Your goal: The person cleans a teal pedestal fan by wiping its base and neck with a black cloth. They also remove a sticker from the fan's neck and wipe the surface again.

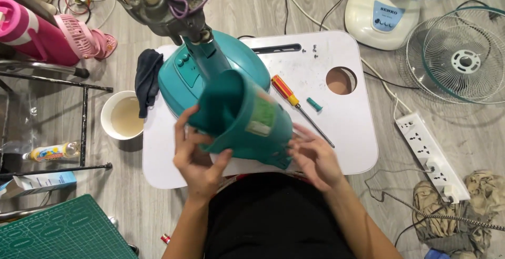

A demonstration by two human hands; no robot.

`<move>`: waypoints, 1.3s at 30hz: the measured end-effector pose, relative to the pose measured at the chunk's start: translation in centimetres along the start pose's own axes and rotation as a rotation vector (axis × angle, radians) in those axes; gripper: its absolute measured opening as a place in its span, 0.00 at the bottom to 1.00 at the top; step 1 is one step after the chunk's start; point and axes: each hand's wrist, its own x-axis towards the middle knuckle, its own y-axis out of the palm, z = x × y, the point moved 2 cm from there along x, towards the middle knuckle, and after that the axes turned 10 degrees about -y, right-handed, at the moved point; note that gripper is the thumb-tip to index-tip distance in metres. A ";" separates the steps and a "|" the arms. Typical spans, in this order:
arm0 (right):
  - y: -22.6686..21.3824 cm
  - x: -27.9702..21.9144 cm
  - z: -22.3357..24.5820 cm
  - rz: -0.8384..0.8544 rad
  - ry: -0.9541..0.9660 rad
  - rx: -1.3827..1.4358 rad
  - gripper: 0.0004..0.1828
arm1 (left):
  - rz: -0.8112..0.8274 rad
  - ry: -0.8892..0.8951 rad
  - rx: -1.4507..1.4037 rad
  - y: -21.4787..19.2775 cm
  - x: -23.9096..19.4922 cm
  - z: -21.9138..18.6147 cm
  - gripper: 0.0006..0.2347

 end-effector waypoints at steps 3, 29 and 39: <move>-0.7 0.6 2.5 0.124 -0.318 -0.507 0.24 | -0.029 0.036 -0.045 -1.3 -0.5 1.5 0.18; 1.7 0.2 4.3 0.479 -0.805 -0.906 0.40 | 0.001 -0.177 -0.039 3.8 -4.8 6.9 0.11; -1.8 1.1 4.0 0.182 -0.683 -0.480 0.64 | 0.316 -0.001 -0.148 5.5 -3.4 4.4 0.21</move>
